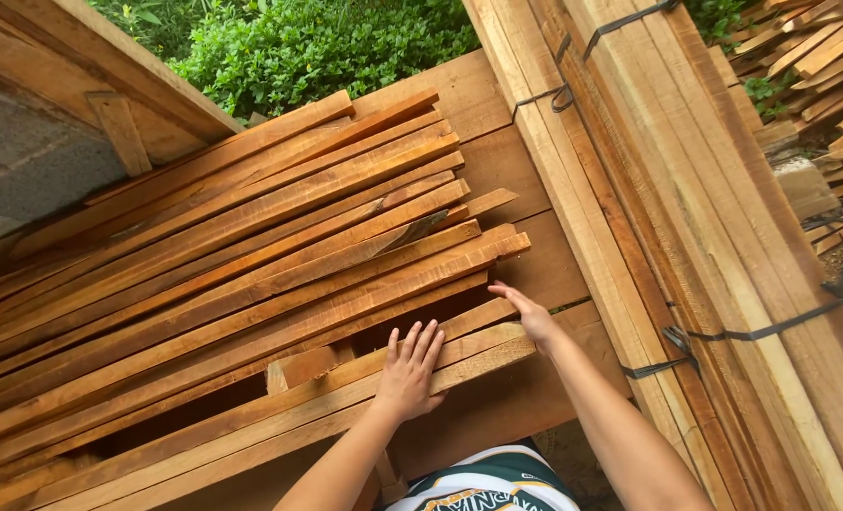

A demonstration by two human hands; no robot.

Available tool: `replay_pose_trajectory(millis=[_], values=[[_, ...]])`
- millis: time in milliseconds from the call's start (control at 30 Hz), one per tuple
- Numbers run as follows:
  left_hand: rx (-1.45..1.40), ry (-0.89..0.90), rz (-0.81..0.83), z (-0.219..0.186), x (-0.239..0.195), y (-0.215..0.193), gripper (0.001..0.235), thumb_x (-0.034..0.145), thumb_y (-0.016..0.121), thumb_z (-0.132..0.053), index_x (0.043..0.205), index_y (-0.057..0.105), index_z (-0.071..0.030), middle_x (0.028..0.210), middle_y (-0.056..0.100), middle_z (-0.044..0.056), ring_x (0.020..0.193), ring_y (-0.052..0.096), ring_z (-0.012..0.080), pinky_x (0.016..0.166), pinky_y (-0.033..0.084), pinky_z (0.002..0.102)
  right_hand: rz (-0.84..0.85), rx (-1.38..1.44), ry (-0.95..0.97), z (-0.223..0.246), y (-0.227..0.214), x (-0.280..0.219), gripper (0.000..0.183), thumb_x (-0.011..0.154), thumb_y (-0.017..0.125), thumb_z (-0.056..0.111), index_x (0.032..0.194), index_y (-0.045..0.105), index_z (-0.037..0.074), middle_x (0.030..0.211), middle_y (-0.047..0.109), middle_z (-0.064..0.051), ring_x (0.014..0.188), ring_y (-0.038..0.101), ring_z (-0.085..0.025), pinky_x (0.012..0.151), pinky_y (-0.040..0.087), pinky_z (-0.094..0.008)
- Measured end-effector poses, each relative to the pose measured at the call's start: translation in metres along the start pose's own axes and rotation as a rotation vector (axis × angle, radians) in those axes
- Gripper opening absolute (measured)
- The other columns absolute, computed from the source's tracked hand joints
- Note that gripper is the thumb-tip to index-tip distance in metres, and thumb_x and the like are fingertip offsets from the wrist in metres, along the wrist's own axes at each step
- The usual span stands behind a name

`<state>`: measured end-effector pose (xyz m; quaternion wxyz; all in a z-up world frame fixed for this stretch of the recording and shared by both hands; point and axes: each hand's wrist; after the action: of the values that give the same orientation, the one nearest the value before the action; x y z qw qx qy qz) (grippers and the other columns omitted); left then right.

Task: The person arranges a stack of wooden planks on a workbench, aligning them by hand. They then use black plastic zip ties to secure the planks together, wrapping and tightening the ties around the bundle.

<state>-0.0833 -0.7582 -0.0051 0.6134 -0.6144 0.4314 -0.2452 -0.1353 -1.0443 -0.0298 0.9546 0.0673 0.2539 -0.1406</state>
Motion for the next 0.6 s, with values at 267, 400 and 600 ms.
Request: replay_pose_trajectory(millis=[267,400,600], values=[[-0.047,0.011,0.049,0.008,0.008,-0.013,0.123,0.066,0.079,-0.061,0.162,0.021,-0.011,0.168,0.019,0.010,0.150,0.022,0.0314,0.120,0.016,0.056,-0.172,-0.050,-0.021,-0.031,0.002,0.012,0.042,0.111,0.040,0.026,0.132,0.072,0.011,0.139,0.064,-0.016,0.140,0.049,-0.030,0.123,0.030,-0.045],[-0.045,0.020,0.064,0.003,0.002,-0.018,0.123,0.064,0.079,-0.061,0.161,0.023,-0.011,0.167,0.023,0.011,0.147,0.028,0.0304,0.115,0.023,0.052,-0.102,-0.116,0.062,-0.007,0.009,-0.005,0.042,0.109,0.037,0.030,0.127,0.074,0.021,0.137,0.067,-0.013,0.138,0.052,-0.030,0.122,0.030,-0.045],[-0.044,-0.047,0.084,0.002,0.010,-0.017,0.132,0.059,0.077,-0.066,0.162,0.020,-0.007,0.158,0.033,0.011,0.136,0.036,0.0275,0.105,0.031,0.046,-0.241,0.062,0.442,-0.016,-0.003,0.000,0.066,0.094,0.065,0.058,0.139,0.067,0.009,0.149,0.055,-0.018,0.142,0.046,-0.029,0.121,0.030,-0.048]])
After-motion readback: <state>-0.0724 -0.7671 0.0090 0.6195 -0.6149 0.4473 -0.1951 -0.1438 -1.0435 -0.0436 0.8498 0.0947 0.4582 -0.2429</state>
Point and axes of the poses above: each hand's wrist, its own x-axis towards the middle knuckle, its own y-axis out of the palm, z = x × y
